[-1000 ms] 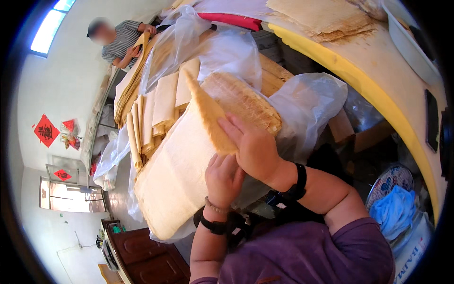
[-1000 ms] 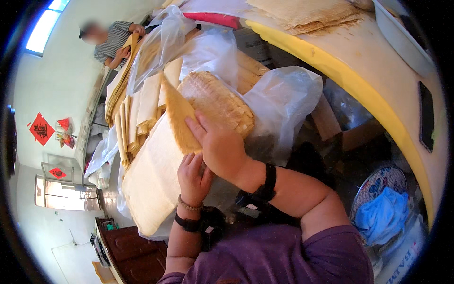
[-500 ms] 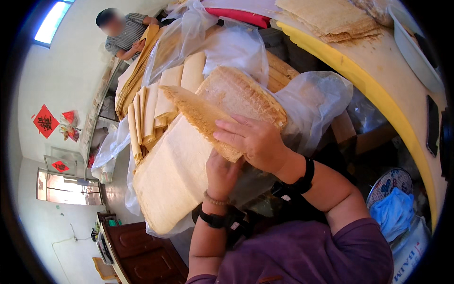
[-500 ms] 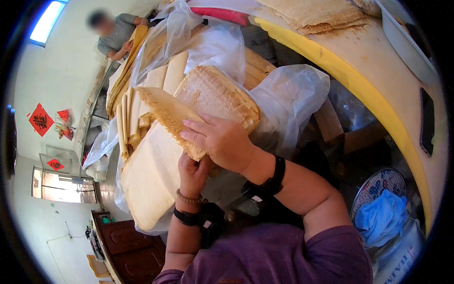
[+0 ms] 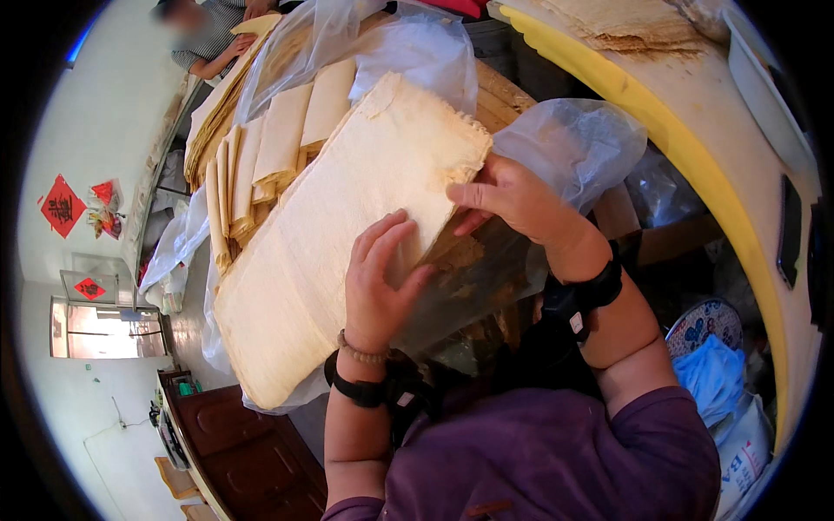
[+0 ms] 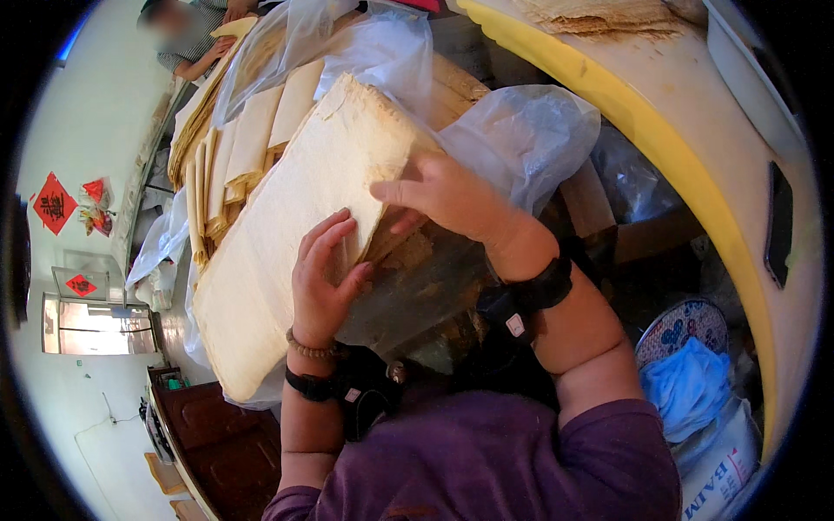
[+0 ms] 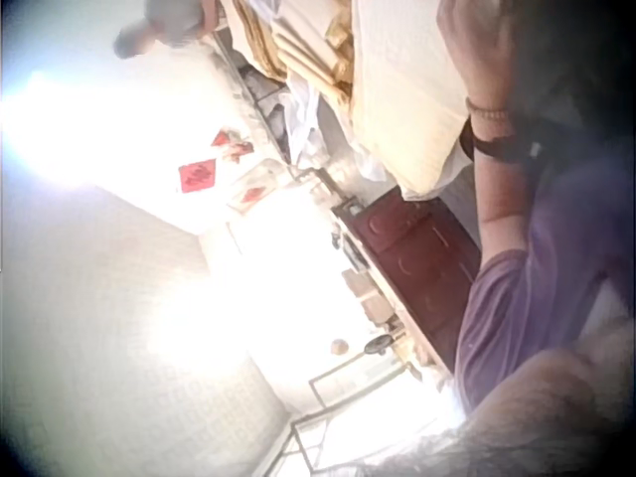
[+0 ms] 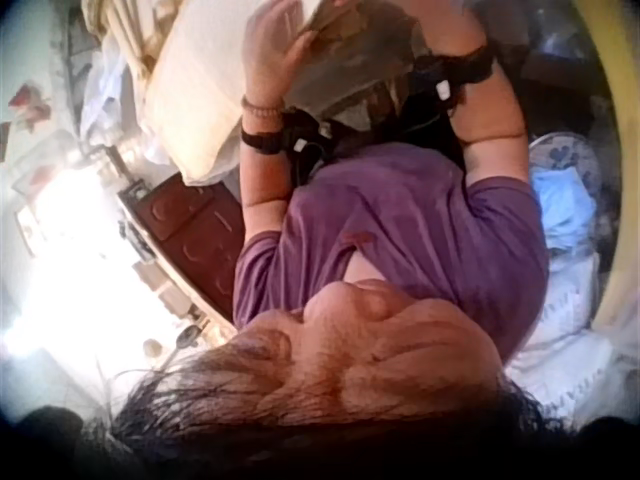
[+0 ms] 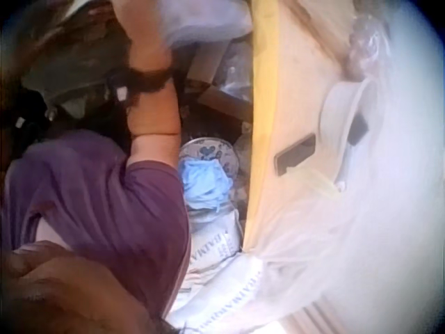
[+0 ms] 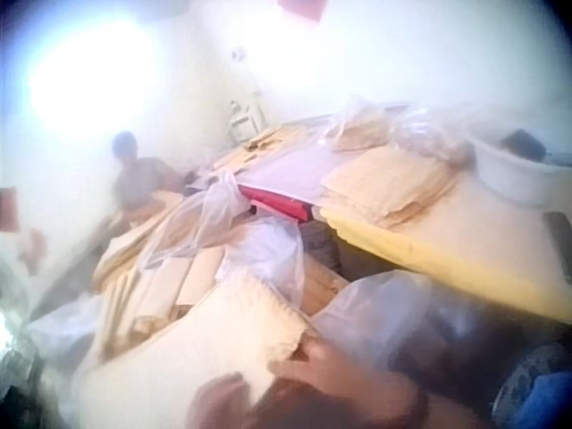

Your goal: The person peels and folds individual large thin beige sheets from a thick stack by hand.

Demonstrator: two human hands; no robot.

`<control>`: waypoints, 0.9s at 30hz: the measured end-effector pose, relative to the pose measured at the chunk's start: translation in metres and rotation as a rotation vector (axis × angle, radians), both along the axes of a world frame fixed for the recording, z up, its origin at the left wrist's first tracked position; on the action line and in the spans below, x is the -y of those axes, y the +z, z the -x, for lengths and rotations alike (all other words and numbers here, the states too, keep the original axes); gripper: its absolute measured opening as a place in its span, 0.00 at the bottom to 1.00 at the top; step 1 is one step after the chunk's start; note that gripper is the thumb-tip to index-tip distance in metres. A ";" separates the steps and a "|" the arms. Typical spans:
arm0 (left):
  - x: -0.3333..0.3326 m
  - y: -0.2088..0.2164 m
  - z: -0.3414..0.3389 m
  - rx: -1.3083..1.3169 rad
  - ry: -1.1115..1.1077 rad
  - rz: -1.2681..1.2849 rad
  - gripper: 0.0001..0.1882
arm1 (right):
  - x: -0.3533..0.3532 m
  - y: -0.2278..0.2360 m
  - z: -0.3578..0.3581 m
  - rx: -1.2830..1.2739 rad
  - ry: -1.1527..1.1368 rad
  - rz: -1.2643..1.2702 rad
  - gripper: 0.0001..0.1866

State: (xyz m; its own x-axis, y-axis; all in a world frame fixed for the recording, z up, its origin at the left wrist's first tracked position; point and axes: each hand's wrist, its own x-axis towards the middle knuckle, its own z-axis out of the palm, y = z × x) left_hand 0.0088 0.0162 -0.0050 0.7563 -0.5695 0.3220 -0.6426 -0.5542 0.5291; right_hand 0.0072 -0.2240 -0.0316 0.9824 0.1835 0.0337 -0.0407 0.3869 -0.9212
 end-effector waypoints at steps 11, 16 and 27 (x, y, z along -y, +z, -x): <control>-0.020 -0.007 -0.021 -0.221 -0.130 0.175 0.24 | 0.003 -0.013 -0.007 0.148 0.020 0.078 0.31; -0.021 -0.003 -0.015 -0.290 -0.090 0.219 0.21 | 0.005 -0.014 -0.008 0.225 0.018 0.162 0.35; 0.031 0.018 0.006 0.473 0.371 -0.425 0.18 | -0.044 0.008 0.014 0.260 -0.334 0.548 0.39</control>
State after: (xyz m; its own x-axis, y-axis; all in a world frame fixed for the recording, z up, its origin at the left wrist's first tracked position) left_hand 0.0030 -0.0150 0.0131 0.7586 -0.4513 0.4699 -0.4793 -0.8751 -0.0667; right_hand -0.0067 -0.1803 -0.0236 0.9618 -0.0698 0.2648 0.2485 -0.1837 -0.9511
